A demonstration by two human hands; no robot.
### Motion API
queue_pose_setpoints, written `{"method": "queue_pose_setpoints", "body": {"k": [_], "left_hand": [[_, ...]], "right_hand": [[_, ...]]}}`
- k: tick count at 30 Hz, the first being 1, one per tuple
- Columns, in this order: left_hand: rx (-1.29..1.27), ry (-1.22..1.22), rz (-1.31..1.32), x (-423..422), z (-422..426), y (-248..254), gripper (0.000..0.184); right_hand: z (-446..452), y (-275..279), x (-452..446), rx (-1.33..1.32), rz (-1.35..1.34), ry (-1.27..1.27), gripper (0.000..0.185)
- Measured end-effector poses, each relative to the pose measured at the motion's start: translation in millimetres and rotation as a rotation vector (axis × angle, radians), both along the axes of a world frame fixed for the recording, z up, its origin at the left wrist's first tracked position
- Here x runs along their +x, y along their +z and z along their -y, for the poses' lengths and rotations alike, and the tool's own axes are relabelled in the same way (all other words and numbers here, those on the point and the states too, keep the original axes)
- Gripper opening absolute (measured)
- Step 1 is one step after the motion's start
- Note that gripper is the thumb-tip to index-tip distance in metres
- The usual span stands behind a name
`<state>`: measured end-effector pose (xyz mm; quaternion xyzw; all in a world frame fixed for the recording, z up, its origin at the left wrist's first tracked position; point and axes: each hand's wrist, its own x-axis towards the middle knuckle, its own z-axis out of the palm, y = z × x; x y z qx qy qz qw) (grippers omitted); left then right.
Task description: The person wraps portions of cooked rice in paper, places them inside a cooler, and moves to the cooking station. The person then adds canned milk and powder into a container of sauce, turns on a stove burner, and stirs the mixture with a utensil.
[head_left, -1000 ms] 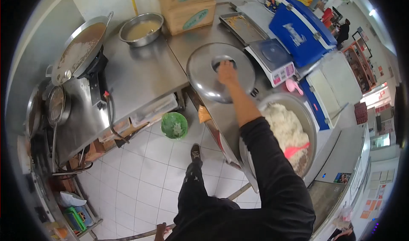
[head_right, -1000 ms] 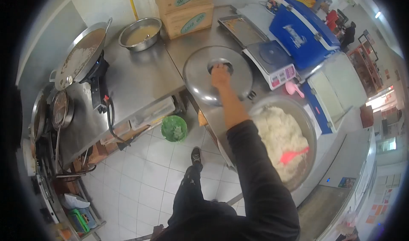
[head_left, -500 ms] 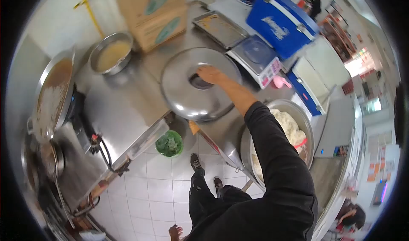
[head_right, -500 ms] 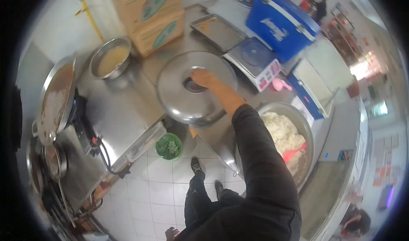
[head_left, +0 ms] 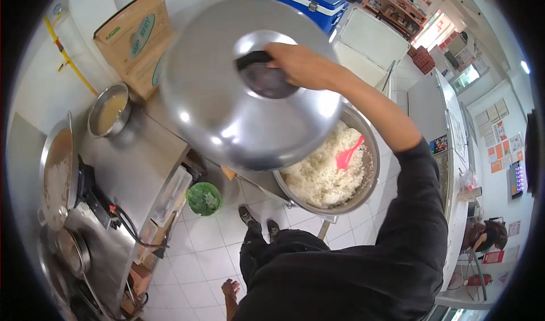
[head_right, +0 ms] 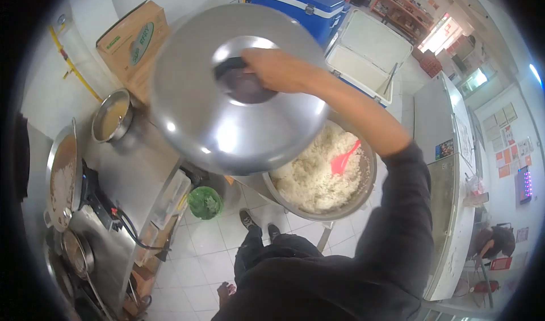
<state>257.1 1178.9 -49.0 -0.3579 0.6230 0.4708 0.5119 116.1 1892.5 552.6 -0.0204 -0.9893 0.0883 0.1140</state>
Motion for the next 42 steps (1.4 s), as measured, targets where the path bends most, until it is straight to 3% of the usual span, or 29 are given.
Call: {"method": "queue_pose_setpoints", "body": {"k": [4, 6, 7, 8, 11, 14, 15, 23, 34, 36, 38, 40, 42], "left_hand": [[-0.128, -0.11, -0.124, 40, -21, 21, 0.034], [-0.215, -0.224, -0.073, 55, -35, 59, 0.04], [-0.232, -0.26, -0.083, 67, -32, 62, 0.037], [-0.177, -0.461, -0.164, 73, -27, 68, 0.034], [-0.106, -0.936, -0.341, 89, 16, 32, 0.027], [-0.227, -0.394, -0.134, 85, 2, 73, 0.027], [-0.267, -0.37, -0.11, 79, 1, 73, 0.027], [-0.117, -0.379, -0.298, 15, -28, 77, 0.039], [-0.184, -0.548, -0.245, -3, -89, 82, 0.027], [-0.213, -0.587, -0.297, 7, -110, 89, 0.026], [-0.237, -0.551, -0.327, 19, -139, 93, 0.028], [-0.261, -0.532, -0.343, 39, -168, 88, 0.03], [-0.23, -0.606, -0.352, 70, -203, 94, 0.03]], "right_hand": [[-18, -27, 124, -0.087, 0.075, -0.25, 0.037], [-37, -62, 177, -0.085, 0.12, -0.286, 0.037], [-41, -81, 199, -0.099, 0.082, -0.289, 0.03], [-45, -100, 219, -0.111, 0.042, -0.299, 0.023], [-61, -155, 260, -0.12, 0.123, -0.374, 0.029], [-62, -187, 275, -0.187, 0.21, -0.433, 0.035], [-60, -193, 273, -0.2, 0.221, -0.427, 0.039], [-41, -207, 248, -0.17, 0.321, -0.419, 0.036], [-57, -240, 250, -0.211, 0.338, -0.338, 0.023], [-64, -255, 257, -0.274, 0.164, -0.196, 0.025], [-83, -289, 252, -0.098, 0.16, 0.005, 0.032], [-77, -268, 261, -0.199, 0.098, -0.053, 0.025], [-83, -263, 289, -0.14, -0.188, 0.012, 0.023]]}}
